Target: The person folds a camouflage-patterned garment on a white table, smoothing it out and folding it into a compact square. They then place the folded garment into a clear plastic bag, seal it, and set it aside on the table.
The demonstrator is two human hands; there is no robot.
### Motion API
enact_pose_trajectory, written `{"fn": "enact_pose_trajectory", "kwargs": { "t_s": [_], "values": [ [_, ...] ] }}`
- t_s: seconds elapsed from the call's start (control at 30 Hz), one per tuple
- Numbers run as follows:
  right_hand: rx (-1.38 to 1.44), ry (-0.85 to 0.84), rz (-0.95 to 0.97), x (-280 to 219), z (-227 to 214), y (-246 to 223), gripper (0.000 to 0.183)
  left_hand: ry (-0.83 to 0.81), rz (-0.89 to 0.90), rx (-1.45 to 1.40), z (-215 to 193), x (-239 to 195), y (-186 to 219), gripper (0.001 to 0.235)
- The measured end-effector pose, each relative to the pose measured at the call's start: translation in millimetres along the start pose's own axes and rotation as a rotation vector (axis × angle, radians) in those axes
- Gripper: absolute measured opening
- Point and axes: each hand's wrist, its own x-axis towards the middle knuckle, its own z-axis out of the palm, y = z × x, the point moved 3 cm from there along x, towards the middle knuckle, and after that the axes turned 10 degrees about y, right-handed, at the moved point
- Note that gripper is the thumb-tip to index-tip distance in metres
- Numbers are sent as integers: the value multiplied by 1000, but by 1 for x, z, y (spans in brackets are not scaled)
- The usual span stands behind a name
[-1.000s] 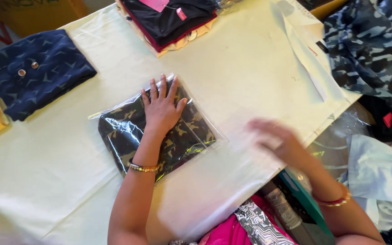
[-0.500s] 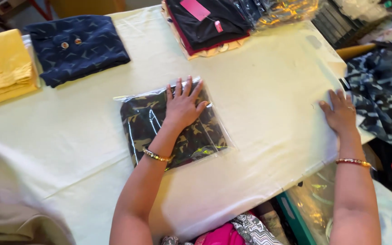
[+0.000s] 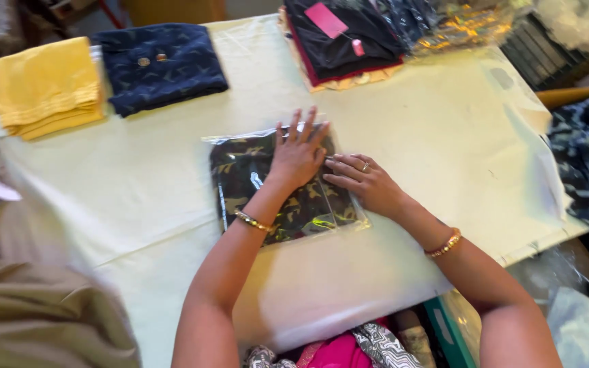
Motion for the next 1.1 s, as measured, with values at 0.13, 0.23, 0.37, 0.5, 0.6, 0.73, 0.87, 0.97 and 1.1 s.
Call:
{"fn": "enact_pose_trajectory", "kwargs": {
  "t_s": [0.13,0.23,0.37,0.5,0.6,0.73,0.87,0.97,1.1],
  "values": [
    [88,15,-43,13,15,5,54,111,208,157,7,-19,-15,57],
    [141,16,-5,10,15,11,53,60,298,156,-7,-48,-8,61],
    [232,12,42,11,13,12,54,-192,205,5,-72,-83,33,100],
    [242,4,51,13,12,11,53,-282,212,53,-88,-108,63,121],
    [267,-14,66,13,9,11,54,-135,287,70,-77,-116,75,102],
    [302,-5,87,8,13,13,52,2,306,148,-40,-117,69,75],
    [346,-2,126,14,5,15,63,127,322,82,-44,-108,62,57],
    [347,83,150,26,-9,11,68,-27,119,-228,-117,-86,63,52],
    [384,239,180,25,-13,23,63,-227,-104,-481,-186,-49,45,47]
  ]
}}
